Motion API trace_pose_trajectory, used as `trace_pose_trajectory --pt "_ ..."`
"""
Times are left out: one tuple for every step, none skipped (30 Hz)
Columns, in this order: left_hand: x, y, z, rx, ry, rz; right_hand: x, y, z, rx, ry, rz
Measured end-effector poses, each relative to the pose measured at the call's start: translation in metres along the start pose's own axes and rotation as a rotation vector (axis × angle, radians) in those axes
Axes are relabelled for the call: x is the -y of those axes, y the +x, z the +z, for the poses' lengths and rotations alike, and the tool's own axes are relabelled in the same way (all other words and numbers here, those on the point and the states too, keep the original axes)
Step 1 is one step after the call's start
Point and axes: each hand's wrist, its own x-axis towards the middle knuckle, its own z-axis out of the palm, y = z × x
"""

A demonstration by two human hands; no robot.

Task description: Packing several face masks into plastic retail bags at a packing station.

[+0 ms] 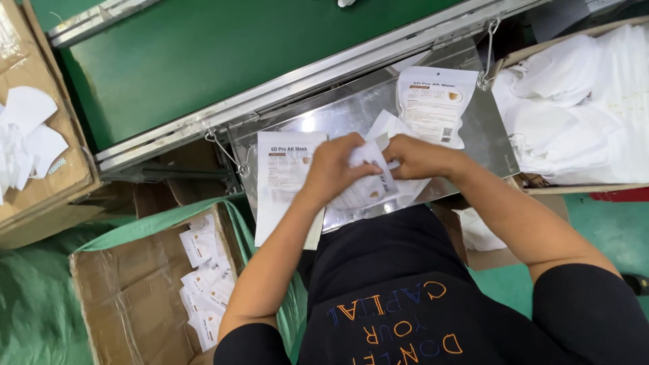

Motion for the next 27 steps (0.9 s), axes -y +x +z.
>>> trace_pose_trajectory --pt "-0.002 -0.003 0.001 -0.009 0.013 0.036 -0.009 0.001 0.006 0.017 -0.05 -0.047" --pt "-0.004 -0.001 0.0 -0.022 0.03 0.077 -0.018 0.005 0.007 0.032 -0.105 -0.098" --pt "0.002 -0.001 0.0 -0.026 0.033 0.084 -0.005 0.003 0.001 0.029 -0.112 -0.103" --pt "0.008 -0.004 0.002 -0.04 -0.09 0.021 0.006 -0.003 -0.001 -0.102 0.056 -0.122" --pt "0.014 -0.008 0.004 -0.053 -0.211 -0.042 0.018 -0.008 -0.002 -0.233 0.224 -0.143" --pt "0.016 -0.012 0.008 -0.054 -0.21 -0.042 0.007 -0.003 0.008 -0.232 0.224 -0.144" --pt "0.019 -0.017 0.013 -0.102 -0.218 -0.088 -0.003 0.002 0.018 -0.161 0.228 -0.171" --pt "0.022 -0.018 0.015 -0.149 -0.223 -0.127 -0.013 0.01 0.026 -0.095 0.228 -0.203" --pt "0.02 -0.02 0.016 -0.15 -0.219 -0.12 0.003 0.005 0.021 -0.099 0.224 -0.21" --pt "0.018 -0.02 0.015 -0.174 -0.227 -0.167 0.018 0.003 0.014 -0.095 0.281 -0.233" --pt "0.017 -0.02 0.015 -0.198 -0.235 -0.215 0.034 0.001 0.007 -0.09 0.336 -0.257" --pt "0.012 -0.019 0.012 -0.199 -0.234 -0.217 0.018 0.009 0.015 -0.087 0.338 -0.257" --pt "0.008 -0.018 0.01 -0.19 -0.265 -0.253 0.001 0.017 0.023 -0.092 0.258 -0.243" --pt "0.003 -0.02 0.011 -0.179 -0.301 -0.295 -0.017 0.02 0.034 -0.094 0.18 -0.222" --pt "0.006 -0.029 0.016 -0.179 -0.306 -0.303 -0.027 0.014 0.04 -0.088 0.184 -0.215" --pt "0.01 -0.028 0.015 -0.188 -0.265 -0.257 -0.035 0.018 0.036 -0.053 0.049 -0.181" --pt "0.013 -0.025 0.013 -0.198 -0.223 -0.211 -0.042 0.022 0.031 -0.019 -0.087 -0.146" --pt "0.011 -0.022 0.005 -0.2 -0.218 -0.211 -0.019 0.019 0.023 -0.019 -0.086 -0.152" --pt "0.009 -0.02 -0.002 -0.227 -0.232 -0.202 0.003 0.016 0.015 -0.192 0.123 -0.057" --pt "0.007 -0.021 -0.004 -0.251 -0.255 -0.203 0.023 0.006 0.01 -0.361 0.334 0.051" --pt "0.01 -0.025 0.0 -0.25 -0.26 -0.211 0.031 0.011 0.014 -0.356 0.336 0.058" --pt "0.012 -0.025 0.001 -0.264 -0.252 -0.183 0.039 0.016 0.016 -0.36 0.188 -0.109" --pt "0.014 -0.024 0.003 -0.279 -0.245 -0.156 0.047 0.022 0.017 -0.36 0.038 -0.275" --pt "0.017 -0.024 0.004 -0.273 -0.245 -0.147 0.042 0.024 0.019 -0.37 0.034 -0.276" --pt "0.021 -0.023 0.005 -0.272 -0.226 -0.116 0.038 0.027 0.022 -0.349 0.014 -0.239" --pt "0.025 -0.026 0.006 -0.275 -0.21 -0.092 0.033 0.029 0.026 -0.321 -0.004 -0.199" --pt "0.026 -0.025 0.004 -0.273 -0.211 -0.09 0.035 0.029 0.03 -0.324 -0.005 -0.198"
